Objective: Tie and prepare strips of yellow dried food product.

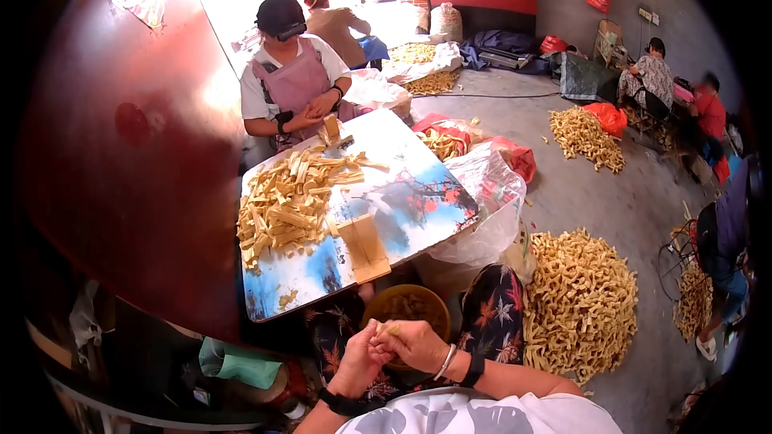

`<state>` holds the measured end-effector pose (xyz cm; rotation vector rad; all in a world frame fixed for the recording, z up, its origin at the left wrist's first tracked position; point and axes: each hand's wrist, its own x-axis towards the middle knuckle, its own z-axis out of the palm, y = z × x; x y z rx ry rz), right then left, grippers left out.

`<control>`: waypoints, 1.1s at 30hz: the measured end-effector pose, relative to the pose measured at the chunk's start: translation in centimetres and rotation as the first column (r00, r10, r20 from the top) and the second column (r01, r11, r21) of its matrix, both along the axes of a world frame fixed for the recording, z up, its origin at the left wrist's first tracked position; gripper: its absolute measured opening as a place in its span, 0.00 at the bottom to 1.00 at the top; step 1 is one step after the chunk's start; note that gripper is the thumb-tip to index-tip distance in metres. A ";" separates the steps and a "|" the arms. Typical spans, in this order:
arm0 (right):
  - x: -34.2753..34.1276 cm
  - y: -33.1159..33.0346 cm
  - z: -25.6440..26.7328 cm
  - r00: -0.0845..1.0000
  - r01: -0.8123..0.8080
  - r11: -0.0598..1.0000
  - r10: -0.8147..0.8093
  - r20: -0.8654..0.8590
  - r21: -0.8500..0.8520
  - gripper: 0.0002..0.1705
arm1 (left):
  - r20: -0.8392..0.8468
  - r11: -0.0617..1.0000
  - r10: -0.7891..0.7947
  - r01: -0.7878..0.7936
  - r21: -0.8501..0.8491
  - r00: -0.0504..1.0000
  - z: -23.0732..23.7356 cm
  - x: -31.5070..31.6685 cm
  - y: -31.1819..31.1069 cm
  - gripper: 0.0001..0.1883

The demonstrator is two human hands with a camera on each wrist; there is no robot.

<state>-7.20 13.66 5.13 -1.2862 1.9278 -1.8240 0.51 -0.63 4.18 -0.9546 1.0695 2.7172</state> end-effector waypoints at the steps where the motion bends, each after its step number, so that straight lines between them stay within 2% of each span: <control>1: 0.7 0.3 -0.4 0.997 0.017 1.000 -0.016 -0.077 0.008 0.07 | -0.044 1.000 -0.007 0.006 -0.025 0.999 -0.1 -0.1 0.1 0.12; 2: 1.1 0.5 -0.6 0.987 0.035 0.999 -0.032 -0.156 0.014 0.07 | -0.047 0.992 -0.048 0.042 -0.116 0.998 0.1 -0.1 0.2 0.12; 4: 0.9 1.4 -0.3 0.976 0.091 0.995 -0.079 -0.205 0.049 0.06 | -0.047 0.949 -0.134 0.114 -0.295 0.990 0.6 -0.4 0.3 0.11; 5: 0.9 1.8 -0.1 0.968 0.121 0.991 -0.103 -0.229 0.065 0.06 | 0.012 0.851 -0.281 0.256 -0.458 0.959 0.5 -0.5 0.0 0.09; 6: 0.7 2.2 0.4 0.939 0.194 0.980 -0.173 -0.297 0.042 0.06 | -0.008 0.588 -0.387 0.240 -0.773 0.922 0.7 -0.6 0.0 0.09; 7: 0.4 2.6 1.0 0.901 0.262 0.965 -0.240 -0.361 0.013 0.06 | 0.015 0.234 -0.485 0.147 -0.961 0.874 0.9 -0.6 0.1 0.08; 8: 0.2 2.8 1.3 0.854 0.326 0.945 -0.304 -0.423 -0.021 0.06 | 0.078 -0.147 -0.560 -0.006 -0.989 0.825 1.2 -0.7 0.2 0.08; 9: 0.0 2.7 0.9 0.847 0.335 0.941 -0.327 -0.419 -0.057 0.07 | 0.148 -0.306 -0.573 -0.043 -0.951 0.806 1.9 -0.8 0.4 0.09; 10: 0.1 2.6 0.4 0.931 0.323 0.946 -0.325 -0.166 -0.041 0.08 | 0.158 -0.371 -0.554 -0.072 -0.926 0.817 3.1 -1.0 0.9 0.10; 11: 0.4 2.5 -0.3 0.948 0.307 0.951 -0.303 0.100 -0.029 0.09 | 0.167 -0.433 -0.536 -0.100 -0.896 0.828 4.5 -1.0 1.6 0.10; 12: 0.5 2.5 -0.9 0.895 0.289 0.957 -0.262 0.360 -0.023 0.11 | 0.175 -0.493 -0.517 -0.124 -0.861 0.838 5.6 -1.1 2.2 0.11; 13: 0.0 2.5 -1.6 0.757 0.233 0.972 -0.204 0.620 0.034 0.14 | 0.146 -0.521 -0.524 -0.180 -0.834 0.839 6.2 -1.3 2.5 0.14; 16: -0.8 1.9 -2.4 0.607 0.225 0.974 -0.158 0.779 0.023 0.15 | 0.019 -0.494 -0.545 -0.302 -0.816 0.838 6.8 -2.1 3.6 0.15; 17: -0.9 2.1 -2.3 0.596 0.200 0.978 -0.166 0.785 0.055 0.15 | 0.004 -0.487 -0.543 -0.311 -0.816 0.840 6.6 -2.1 3.7 0.16; 20: -1.4 1.9 -3.2 0.822 0.297 0.948 -0.315 0.475 0.115 0.13 | -0.013 -0.478 -0.522 -0.305 -0.823 0.853 5.5 -2.6 3.8 0.19; 22: -1.1 2.5 -1.9 0.812 0.187 0.978 -0.207 0.546 0.093 0.13 | 0.018 -0.490 -0.482 -0.253 -0.834 0.876 5.0 -2.8 3.8 0.20; 23: -0.9 2.7 -1.5 0.800 0.131 0.988 -0.152 0.580 0.079 0.13 | 0.007 -0.463 -0.481 -0.248 -0.851 0.876 4.7 -2.9 3.7 0.20; 25: -1.1 2.6 -2.6 0.818 0.124 0.991 -0.134 0.560 0.057 0.13 | -0.014 -0.405 -0.478 -0.234 -0.884 0.878 4.2 -3.1 3.6 0.21; 26: -1.1 2.6 -3.0 0.827 0.120 0.992 -0.125 0.549 0.046 0.13 | -0.049 -0.322 -0.504 -0.240 -0.916 0.862 4.3 -3.0 3.7 0.20; 28: -1.2 2.9 -2.8 0.698 0.061 0.998 -0.031 0.716 -0.016 0.13 | -0.128 -0.150 -0.543 -0.246 -0.957 0.830 4.5 -2.8 3.7 0.19; 29: -1.3 2.9 -2.7 0.620 0.036 0.998 0.018 0.784 -0.051 0.14 | -0.137 -0.137 -0.545 -0.250 -0.959 0.827 4.3 -2.7 3.4 0.19; 31: -1.4 3.1 -3.0 0.342 -0.108 0.946 0.324 0.882 -0.305 0.14 | -0.156 -0.108 -0.549 -0.255 -0.961 0.821 3.6 -2.5 2.5 0.19; 32: -1.3 3.1 -3.2 0.175 -0.145 0.888 0.456 0.872 -0.436 0.15 | -0.153 -0.078 -0.508 -0.223 -0.972 0.848 3.4 -2.4 2.5 0.19; 33: -1.6 3.1 -3.2 0.188 -0.158 0.881 0.471 0.862 -0.446 0.15 | -0.149 -0.046 -0.464 -0.192 -0.980 0.873 3.2 -2.2 2.5 0.19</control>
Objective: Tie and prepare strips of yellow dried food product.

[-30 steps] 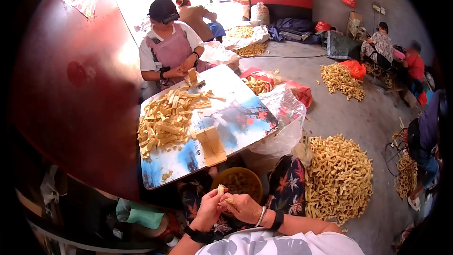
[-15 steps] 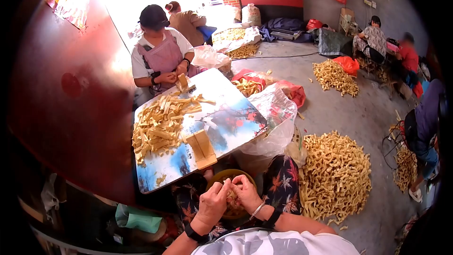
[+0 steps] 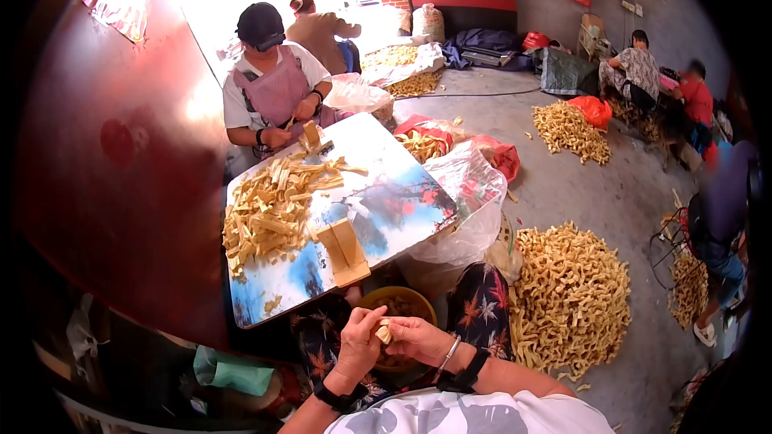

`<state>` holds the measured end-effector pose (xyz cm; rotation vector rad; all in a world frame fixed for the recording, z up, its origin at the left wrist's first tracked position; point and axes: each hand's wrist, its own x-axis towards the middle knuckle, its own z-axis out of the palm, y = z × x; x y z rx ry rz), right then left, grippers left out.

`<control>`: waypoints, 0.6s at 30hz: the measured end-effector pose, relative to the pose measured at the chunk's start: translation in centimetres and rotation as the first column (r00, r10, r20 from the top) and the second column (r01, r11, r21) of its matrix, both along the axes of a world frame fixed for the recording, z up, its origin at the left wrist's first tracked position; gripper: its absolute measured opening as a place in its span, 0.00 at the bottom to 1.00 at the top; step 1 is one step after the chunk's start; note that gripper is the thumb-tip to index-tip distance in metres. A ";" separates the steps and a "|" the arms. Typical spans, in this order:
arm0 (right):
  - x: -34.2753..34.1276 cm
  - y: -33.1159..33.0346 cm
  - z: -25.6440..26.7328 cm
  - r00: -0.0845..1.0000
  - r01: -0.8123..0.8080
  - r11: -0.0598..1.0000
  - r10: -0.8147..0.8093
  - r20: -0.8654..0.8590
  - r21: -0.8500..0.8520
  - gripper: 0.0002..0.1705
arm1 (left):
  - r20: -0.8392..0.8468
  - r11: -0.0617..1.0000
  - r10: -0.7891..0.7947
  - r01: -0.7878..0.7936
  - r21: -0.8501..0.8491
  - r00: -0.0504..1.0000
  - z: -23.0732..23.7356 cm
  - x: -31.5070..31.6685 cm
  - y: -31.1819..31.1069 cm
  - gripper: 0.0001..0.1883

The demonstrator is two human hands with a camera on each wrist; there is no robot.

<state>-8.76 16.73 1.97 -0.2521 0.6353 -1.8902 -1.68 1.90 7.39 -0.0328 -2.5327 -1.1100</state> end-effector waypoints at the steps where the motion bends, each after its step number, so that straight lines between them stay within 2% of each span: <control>1: 0.0 -0.2 0.2 0.997 0.057 0.996 -0.053 -0.055 0.066 0.15 | 0.025 0.998 0.045 -0.046 0.040 0.999 -0.1 0.0 -0.1 0.18; 2: -0.1 -0.4 0.5 0.988 0.117 0.985 -0.103 -0.115 0.126 0.15 | -0.073 0.996 0.085 -0.083 0.020 0.994 -0.9 -0.2 -0.4 0.12; 3: 0.0 -0.7 0.7 0.973 0.182 0.966 -0.150 -0.174 0.182 0.14 | 0.010 0.973 0.098 -0.098 0.209 0.995 -1.1 0.1 -0.5 0.10; 5: -0.4 -1.2 0.5 0.913 0.290 0.933 -0.203 -0.353 0.214 0.13 | 0.174 0.819 0.070 -0.157 0.552 0.982 -1.3 0.6 -0.4 0.06; 6: -0.3 -1.4 0.5 0.877 0.322 0.922 -0.204 -0.435 0.216 0.13 | 0.163 0.796 0.056 -0.143 0.588 0.985 -0.7 0.6 0.2 0.05; 8: 0.2 -1.8 1.2 0.792 0.394 0.880 -0.180 -0.583 0.265 0.12 | 0.122 0.840 0.096 -0.146 0.522 0.988 -1.1 0.7 0.4 0.04; 11: 0.9 -1.6 4.6 0.677 0.526 0.794 -0.174 -0.716 0.305 0.11 | 0.060 0.893 0.191 -0.199 0.404 0.980 -1.7 0.7 -0.6 0.02; 13: 0.2 -0.8 4.4 0.545 0.514 0.772 0.042 -0.838 0.373 0.10 | 0.000 0.916 0.182 -0.170 0.365 0.983 -0.9 0.5 -1.7 0.02; 14: 0.0 -0.6 4.2 0.464 0.513 0.758 0.149 -0.873 0.402 0.10 | 0.031 0.890 0.191 -0.187 0.416 0.981 -0.6 0.5 -2.2 0.03; 15: 0.2 -0.7 3.8 0.429 0.546 0.767 0.090 -0.899 0.338 0.10 | 0.070 0.878 0.195 -0.206 0.432 0.978 -0.6 0.6 -3.0 0.01; 17: 0.9 -1.0 3.0 0.346 0.606 0.770 -0.030 -0.938 0.199 0.09 | 0.225 0.634 0.073 -0.219 0.742 0.972 -0.5 0.8 -3.2 0.04; 18: 0.8 -1.3 3.3 0.467 0.591 0.765 -0.066 -0.882 0.256 0.09 | 0.182 0.515 0.040 -0.176 0.839 0.982 -0.7 0.4 -3.2 0.06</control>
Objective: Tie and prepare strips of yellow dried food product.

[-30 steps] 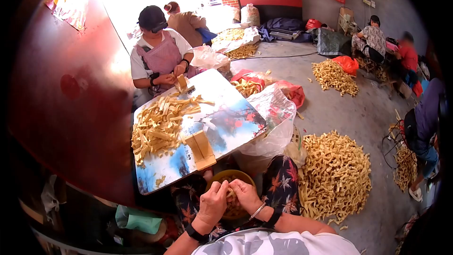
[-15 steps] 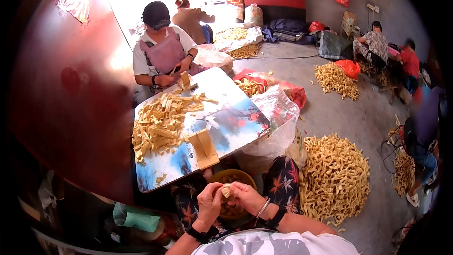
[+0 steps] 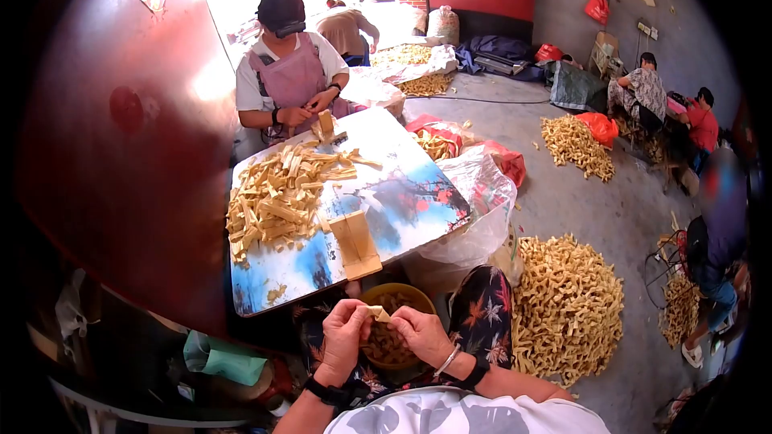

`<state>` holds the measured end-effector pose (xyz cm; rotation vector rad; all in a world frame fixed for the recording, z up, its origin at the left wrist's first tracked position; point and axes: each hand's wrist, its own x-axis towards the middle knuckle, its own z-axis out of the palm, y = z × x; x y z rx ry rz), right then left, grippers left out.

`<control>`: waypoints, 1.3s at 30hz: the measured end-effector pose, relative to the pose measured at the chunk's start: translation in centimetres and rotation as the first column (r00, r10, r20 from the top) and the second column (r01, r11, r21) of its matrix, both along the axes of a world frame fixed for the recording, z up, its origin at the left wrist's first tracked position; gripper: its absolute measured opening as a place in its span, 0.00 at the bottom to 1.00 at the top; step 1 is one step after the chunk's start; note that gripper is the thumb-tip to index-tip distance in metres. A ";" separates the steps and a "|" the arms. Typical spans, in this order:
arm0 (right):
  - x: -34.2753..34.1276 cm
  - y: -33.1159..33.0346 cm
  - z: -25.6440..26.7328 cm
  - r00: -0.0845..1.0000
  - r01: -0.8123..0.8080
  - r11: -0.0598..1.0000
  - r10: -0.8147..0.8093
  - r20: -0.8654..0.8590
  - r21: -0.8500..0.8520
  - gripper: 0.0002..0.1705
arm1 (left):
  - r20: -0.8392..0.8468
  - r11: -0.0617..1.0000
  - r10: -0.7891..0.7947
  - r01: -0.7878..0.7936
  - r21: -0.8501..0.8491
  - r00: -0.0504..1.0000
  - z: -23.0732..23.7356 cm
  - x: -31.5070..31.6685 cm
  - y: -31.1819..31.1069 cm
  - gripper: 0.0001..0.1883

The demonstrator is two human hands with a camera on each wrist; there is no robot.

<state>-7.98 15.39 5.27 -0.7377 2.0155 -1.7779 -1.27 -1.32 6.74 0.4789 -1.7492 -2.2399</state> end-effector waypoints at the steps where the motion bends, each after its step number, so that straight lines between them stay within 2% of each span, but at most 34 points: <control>1: 0.1 -0.3 0.5 0.989 0.022 1.000 -0.018 0.147 -0.023 0.08 | -0.039 0.988 0.002 0.005 0.155 0.999 -0.3 -0.5 0.2 0.08; 2: 0.6 -0.5 0.8 0.951 0.047 0.998 -0.035 0.309 -0.033 0.08 | -0.057 0.950 0.014 0.005 0.313 0.998 -0.7 -0.3 0.7 0.10; 3: 0.6 -1.0 0.5 0.954 0.086 0.994 -0.061 0.293 -0.074 0.07 | -0.046 0.944 -0.001 0.016 0.330 0.999 -0.7 -0.3 1.4 0.13; 4: 0.6 -1.2 0.4 0.970 0.079 0.996 -0.068 0.232 -0.041 0.07 | -0.083 0.934 -0.040 0.066 0.351 0.996 -0.6 -0.2 2.1 0.11; 5: 0.9 -1.6 -0.4 0.982 0.115 0.992 -0.105 0.155 -0.055 0.06 | -0.062 0.960 -0.094 0.107 0.258 0.994 -2.1 -0.1 1.9 0.11; 7: 1.5 -1.8 0.1 0.984 0.106 0.992 -0.095 0.150 -0.064 0.07 | -0.015 0.970 -0.069 0.070 0.231 0.998 -2.0 0.1 1.9 0.09; 8: 1.4 -2.2 -1.3 0.973 0.156 0.981 -0.173 -0.151 -0.117 0.08 | -0.015 0.973 -0.020 0.023 0.230 1.000 -2.4 0.1 1.9 0.10; 9: 1.3 -1.8 -0.6 0.971 0.118 0.990 -0.130 -0.199 -0.070 0.09 | -0.026 0.962 -0.022 0.028 0.273 0.999 -2.8 0.1 1.7 0.11; 11: 0.4 -1.5 -1.5 0.952 0.141 0.979 -0.095 -0.290 0.144 0.12 | -0.056 0.944 -0.001 0.019 0.329 0.998 -2.4 0.3 1.8 0.11; 14: -0.8 -1.9 -0.6 0.967 0.169 0.986 -0.165 -0.196 0.008 0.15 | -0.063 0.971 -0.051 0.064 0.231 0.997 -2.6 0.2 1.9 0.11; 18: -2.1 -2.3 -0.8 0.991 0.048 0.997 -0.041 -0.125 0.060 0.15 | -0.013 0.992 -0.116 0.116 0.042 0.993 -1.9 0.7 2.9 0.09; 21: -2.7 -2.2 -0.7 0.974 0.076 0.992 -0.051 -0.221 0.104 0.15 | 0.123 0.992 -0.103 0.112 -0.066 0.987 -2.5 1.3 2.4 0.08; 22: -2.8 -2.2 -1.0 0.973 0.073 0.995 -0.058 -0.224 0.060 0.14 | 0.184 0.989 -0.090 0.110 -0.102 0.979 -2.8 1.6 2.1 0.07; 25: -2.9 -1.7 -0.2 0.998 -0.060 0.997 0.058 0.025 0.058 0.14 | 0.139 0.951 -0.029 0.070 -0.301 0.990 -2.8 1.7 1.7 0.07; 26: -3.1 -1.6 -0.1 0.979 -0.131 0.991 0.124 0.161 0.033 0.10 | 0.141 0.956 0.003 0.039 -0.291 0.990 -2.7 1.6 1.5 0.08; 29: -3.4 -1.4 -0.6 0.897 -0.240 0.963 0.268 0.352 -0.121 0.05 | 0.117 0.955 -0.003 0.038 -0.295 0.993 -2.5 1.4 1.2 0.08; 35: -4.1 -0.2 -0.8 0.836 -0.211 0.966 0.258 0.484 -0.151 0.04 | 0.156 0.955 -0.031 0.075 -0.286 0.987 -2.1 2.7 -0.2 0.07; 39: -4.1 -0.6 -1.4 0.843 -0.215 0.972 0.233 0.485 -0.092 0.07 | 0.190 0.953 -0.080 0.131 -0.273 0.979 -2.4 2.9 -0.6 0.08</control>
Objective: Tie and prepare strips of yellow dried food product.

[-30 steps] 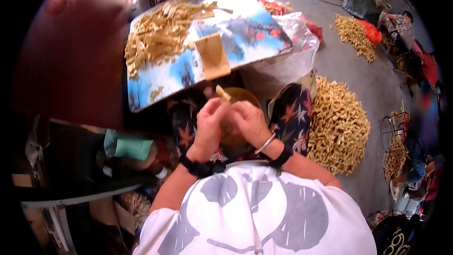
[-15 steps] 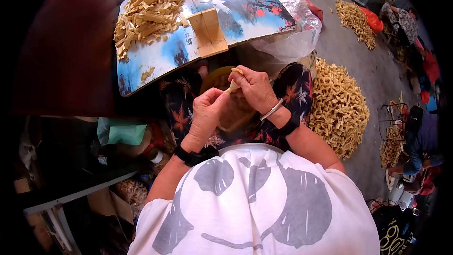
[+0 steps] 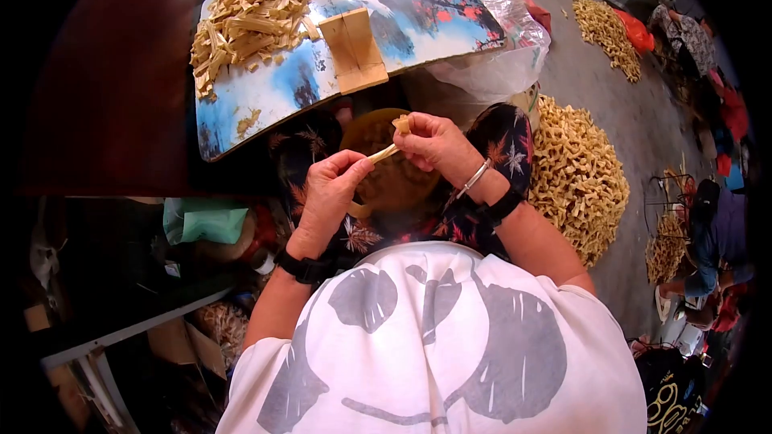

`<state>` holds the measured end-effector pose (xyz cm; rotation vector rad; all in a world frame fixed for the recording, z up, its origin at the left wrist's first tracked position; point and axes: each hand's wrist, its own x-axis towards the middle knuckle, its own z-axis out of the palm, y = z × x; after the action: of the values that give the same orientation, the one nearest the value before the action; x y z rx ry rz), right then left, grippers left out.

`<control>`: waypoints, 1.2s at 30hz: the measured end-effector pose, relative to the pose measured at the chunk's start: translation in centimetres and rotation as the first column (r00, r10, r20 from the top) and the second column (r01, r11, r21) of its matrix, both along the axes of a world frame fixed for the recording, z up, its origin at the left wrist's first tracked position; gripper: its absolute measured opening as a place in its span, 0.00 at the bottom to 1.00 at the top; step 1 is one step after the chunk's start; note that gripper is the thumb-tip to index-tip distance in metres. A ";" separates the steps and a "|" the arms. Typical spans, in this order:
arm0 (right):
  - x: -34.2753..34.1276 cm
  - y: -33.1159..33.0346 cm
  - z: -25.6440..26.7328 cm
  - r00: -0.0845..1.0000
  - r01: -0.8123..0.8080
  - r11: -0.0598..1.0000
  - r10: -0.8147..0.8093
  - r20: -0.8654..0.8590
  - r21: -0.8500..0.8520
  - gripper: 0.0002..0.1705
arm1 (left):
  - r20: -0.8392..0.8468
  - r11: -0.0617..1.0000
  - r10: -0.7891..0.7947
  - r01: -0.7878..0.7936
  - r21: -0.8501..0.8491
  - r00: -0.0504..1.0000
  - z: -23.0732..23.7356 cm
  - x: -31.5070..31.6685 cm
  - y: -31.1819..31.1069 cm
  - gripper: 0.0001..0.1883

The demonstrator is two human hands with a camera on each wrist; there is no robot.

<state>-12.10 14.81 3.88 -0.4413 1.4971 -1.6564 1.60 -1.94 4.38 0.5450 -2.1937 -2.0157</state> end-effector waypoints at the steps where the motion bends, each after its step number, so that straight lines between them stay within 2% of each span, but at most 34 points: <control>1: -0.1 -0.2 0.1 1.000 -0.004 1.000 0.004 -0.015 0.004 0.08 | -0.009 1.000 -0.016 0.016 -0.007 1.000 0.2 -0.3 -0.3 0.08; 2: -0.5 -0.5 0.2 0.999 -0.009 1.000 0.009 -0.040 0.003 0.09 | 0.049 0.999 -0.034 0.033 0.023 0.998 0.8 -0.5 -0.7 0.08; 4: -1.6 -1.4 0.9 0.998 -0.002 0.999 -0.001 -0.056 -0.050 0.14 | -0.030 0.996 -0.047 0.044 -0.073 0.998 0.3 -1.7 -1.7 0.08; 5: -2.4 -2.3 1.3 0.986 0.058 0.998 -0.063 -0.157 -0.040 0.13 | -0.099 0.992 -0.025 0.012 -0.122 0.995 0.3 -2.7 -2.3 0.06; 6: -3.1 -3.1 1.5 0.960 0.120 0.992 -0.125 -0.251 -0.034 0.13 | -0.148 0.970 -0.012 -0.025 -0.243 0.989 1.0 -3.7 -2.9 0.06; 8: -5.0 -4.9 2.1 0.877 0.213 0.974 -0.224 -0.424 -0.073 0.14 | -0.236 0.881 -0.003 -0.109 -0.460 0.972 3.3 -6.2 -4.1 0.05; 9: -6.1 -5.8 2.3 0.796 0.250 0.965 -0.253 -0.550 -0.081 0.13 | -0.347 0.839 -0.033 -0.163 -0.519 0.937 4.1 -7.7 -4.6 0.04; 10: -6.9 -6.8 2.6 0.756 0.284 0.953 -0.289 -0.587 -0.104 0.13 | -0.385 0.771 -0.049 -0.210 -0.601 0.921 3.7 -9.2 -5.7 0.04; 12: -8.3 -8.6 3.0 0.669 0.349 0.925 -0.360 -0.650 -0.152 0.12 | -0.349 0.720 -0.004 -0.240 -0.651 0.937 3.4 -11.7 -7.3 0.06; 13: -9.4 -9.5 2.4 0.567 0.390 0.908 -0.369 -0.737 -0.154 0.10 | -0.339 0.745 0.033 -0.249 -0.618 0.940 3.2 -12.6 -7.8 0.06; 16: -10.8 -11.0 1.6 0.460 0.436 0.886 -0.371 -0.807 -0.159 0.09 | -0.315 0.815 0.106 -0.263 -0.515 0.943 1.9 -14.9 -9.2 0.07; 18: -11.0 -11.5 1.3 0.352 0.459 0.884 -0.275 -0.894 -0.091 0.08 | -0.320 0.859 0.114 -0.255 -0.444 0.941 0.6 -15.7 -9.9 0.07; 20: -10.6 -11.7 1.0 0.285 0.486 0.874 -0.152 -0.946 0.006 0.08 | -0.323 0.841 0.139 -0.284 -0.461 0.936 -0.1 -16.2 -9.5 0.07; 24: -10.9 -11.0 0.6 0.273 0.526 0.846 -0.072 -0.959 0.086 0.07 | -0.316 0.802 0.265 -0.390 -0.453 0.911 -0.5 -16.1 -9.6 0.08; 25: -11.1 -10.7 0.5 0.283 0.497 0.864 -0.071 -0.957 0.083 0.07 | -0.298 0.829 0.267 -0.376 -0.414 0.916 -0.4 -15.9 -9.7 0.08; 27: -11.2 -9.7 0.3 0.314 0.428 0.903 -0.102 -0.944 0.045 0.07 | -0.220 0.942 0.266 -0.301 -0.145 0.938 0.3 -14.7 -9.8 0.07; 28: -10.9 -9.2 0.5 0.331 0.390 0.920 -0.115 -0.937 0.025 0.07 | -0.180 0.965 0.257 -0.262 -0.002 0.949 1.1 -13.7 -9.5 0.07; 29: -10.3 -8.4 0.7 0.398 0.345 0.938 -0.115 -0.910 0.033 0.09 | -0.195 0.962 0.227 -0.188 0.198 0.954 1.8 -12.7 -8.9 0.05; 31: -7.9 -6.4 2.2 0.530 0.248 0.968 -0.100 -0.842 0.041 0.12 | -0.234 0.957 0.214 -0.155 0.247 0.948 3.1 -10.8 -7.0 0.05; 34: -4.5 -4.6 3.8 0.573 0.248 0.965 -0.073 -0.816 0.087 0.17 | -0.287 0.959 0.167 -0.087 0.269 0.943 2.9 -8.9 -4.5 0.05; 35: -3.7 -4.5 3.7 0.541 0.268 0.962 -0.103 -0.835 0.055 0.19 | -0.286 0.964 0.152 -0.078 0.253 0.946 2.8 -8.4 -3.3 0.05; 36: -2.7 -4.3 4.6 0.607 0.252 0.963 -0.085 -0.790 0.090 0.17 | -0.284 0.969 0.137 -0.068 0.239 0.949 2.6 -8.0 -2.3 0.05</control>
<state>-14.81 10.49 8.51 -1.0413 2.3899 -1.4883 -6.38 -4.28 7.02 0.3397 -1.7407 -2.1434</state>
